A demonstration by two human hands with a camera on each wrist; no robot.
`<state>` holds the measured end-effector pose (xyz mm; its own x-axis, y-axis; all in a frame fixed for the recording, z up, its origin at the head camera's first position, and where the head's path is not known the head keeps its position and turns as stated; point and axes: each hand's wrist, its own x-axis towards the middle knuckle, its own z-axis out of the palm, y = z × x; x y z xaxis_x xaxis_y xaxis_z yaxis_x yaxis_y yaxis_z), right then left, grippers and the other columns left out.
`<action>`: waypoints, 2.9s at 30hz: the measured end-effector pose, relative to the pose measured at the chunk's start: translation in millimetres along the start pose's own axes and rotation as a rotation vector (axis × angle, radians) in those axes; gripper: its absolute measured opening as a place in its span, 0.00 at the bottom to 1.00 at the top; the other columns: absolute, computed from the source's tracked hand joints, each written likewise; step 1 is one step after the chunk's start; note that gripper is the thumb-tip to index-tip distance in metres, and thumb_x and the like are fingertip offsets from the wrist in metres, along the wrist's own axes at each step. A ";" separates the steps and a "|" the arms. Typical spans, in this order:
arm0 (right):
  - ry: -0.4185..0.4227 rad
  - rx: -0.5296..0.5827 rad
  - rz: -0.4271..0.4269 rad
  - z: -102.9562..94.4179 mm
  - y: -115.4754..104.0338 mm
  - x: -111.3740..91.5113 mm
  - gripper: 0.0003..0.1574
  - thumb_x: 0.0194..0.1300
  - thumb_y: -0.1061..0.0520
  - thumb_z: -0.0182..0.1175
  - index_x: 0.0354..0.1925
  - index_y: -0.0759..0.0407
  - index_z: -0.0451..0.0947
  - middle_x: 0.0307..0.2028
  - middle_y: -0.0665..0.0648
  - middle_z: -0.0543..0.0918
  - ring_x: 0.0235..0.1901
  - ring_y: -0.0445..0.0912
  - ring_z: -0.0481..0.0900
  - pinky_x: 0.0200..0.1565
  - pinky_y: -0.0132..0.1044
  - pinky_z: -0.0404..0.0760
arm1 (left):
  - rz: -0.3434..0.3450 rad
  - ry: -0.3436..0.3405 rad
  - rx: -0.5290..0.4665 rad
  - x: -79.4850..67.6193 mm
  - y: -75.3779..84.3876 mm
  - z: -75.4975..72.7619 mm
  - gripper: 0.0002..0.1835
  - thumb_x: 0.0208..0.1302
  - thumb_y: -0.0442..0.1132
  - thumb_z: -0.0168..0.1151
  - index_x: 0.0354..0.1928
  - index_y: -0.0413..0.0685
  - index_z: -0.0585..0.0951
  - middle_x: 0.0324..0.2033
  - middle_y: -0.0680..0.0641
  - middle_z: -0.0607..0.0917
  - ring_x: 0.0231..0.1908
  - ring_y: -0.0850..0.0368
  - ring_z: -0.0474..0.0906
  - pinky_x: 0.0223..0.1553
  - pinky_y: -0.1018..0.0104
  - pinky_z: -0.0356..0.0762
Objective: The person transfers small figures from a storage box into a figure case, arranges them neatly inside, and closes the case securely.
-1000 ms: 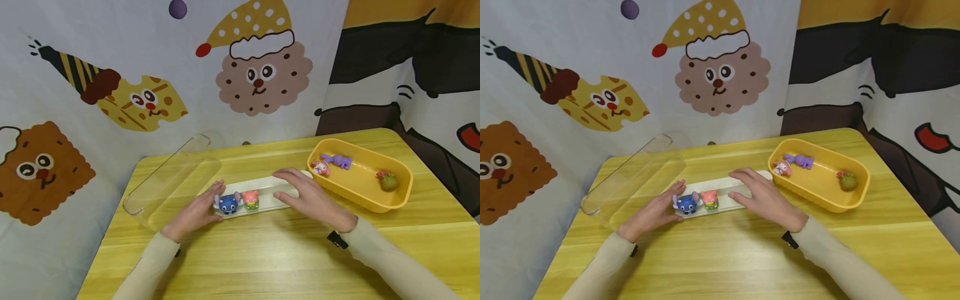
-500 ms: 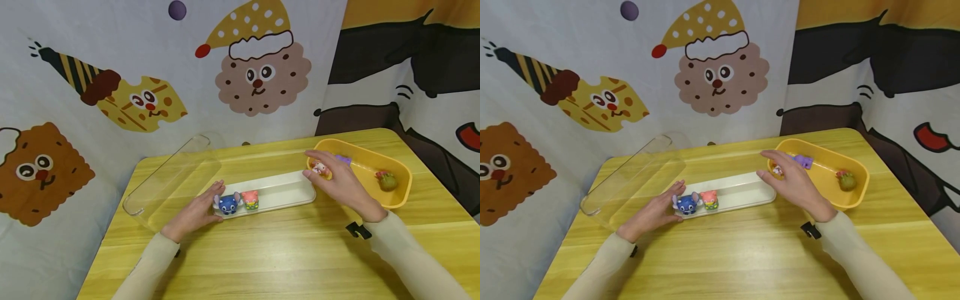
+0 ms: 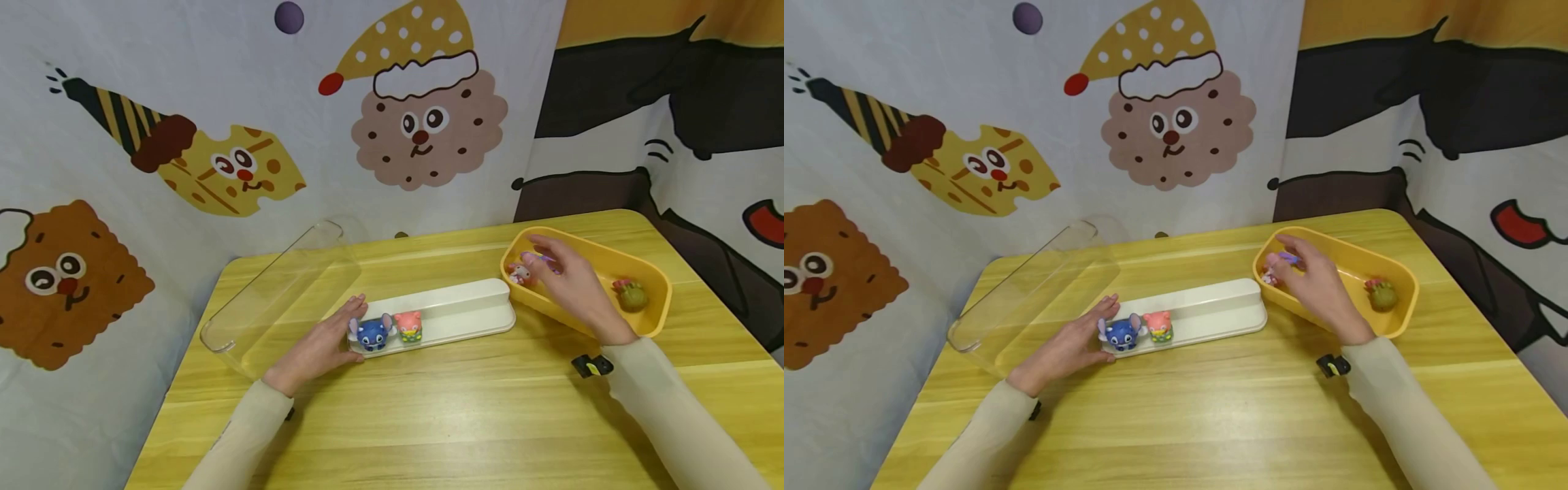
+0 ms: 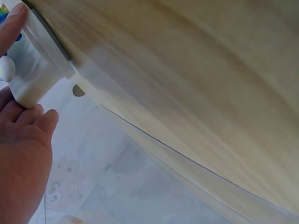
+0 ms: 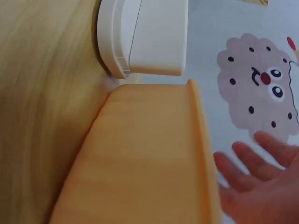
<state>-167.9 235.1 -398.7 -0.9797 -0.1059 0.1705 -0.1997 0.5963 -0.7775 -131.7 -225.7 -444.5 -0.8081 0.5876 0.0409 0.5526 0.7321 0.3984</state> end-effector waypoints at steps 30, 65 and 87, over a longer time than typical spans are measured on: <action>-0.203 -0.095 0.247 -1.9 26.1 20.3 0.61 0.75 0.24 0.46 0.77 0.74 0.55 0.72 0.77 0.64 0.71 0.72 0.62 0.71 0.68 0.62 | 0.013 0.012 0.008 0.0 -1.9 2.4 0.54 0.57 0.45 0.80 0.80 0.42 0.59 0.81 0.45 0.53 0.79 0.46 0.51 0.74 0.46 0.61; -0.458 -0.210 0.103 -62.0 17.8 62.5 0.46 0.78 0.38 0.55 0.73 0.72 0.64 0.68 0.76 0.71 0.67 0.70 0.69 0.67 0.70 0.66 | 0.027 0.014 0.015 0.3 -2.6 1.3 0.53 0.58 0.45 0.79 0.80 0.41 0.59 0.81 0.45 0.52 0.79 0.46 0.51 0.74 0.45 0.61; -0.669 -0.083 0.012 -43.3 49.4 79.0 0.39 0.72 0.51 0.65 0.73 0.67 0.67 0.66 0.71 0.75 0.57 0.63 0.80 0.48 0.43 0.85 | 0.018 0.017 0.019 -0.6 -3.5 4.3 0.53 0.58 0.46 0.79 0.80 0.42 0.59 0.81 0.44 0.54 0.79 0.48 0.51 0.73 0.46 0.63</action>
<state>-254.3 290.7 -397.4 -0.7882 -0.5530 -0.2699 -0.2128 0.6565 -0.7237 -132.2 -227.1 -449.9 -0.8015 0.5946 0.0635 0.5702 0.7281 0.3804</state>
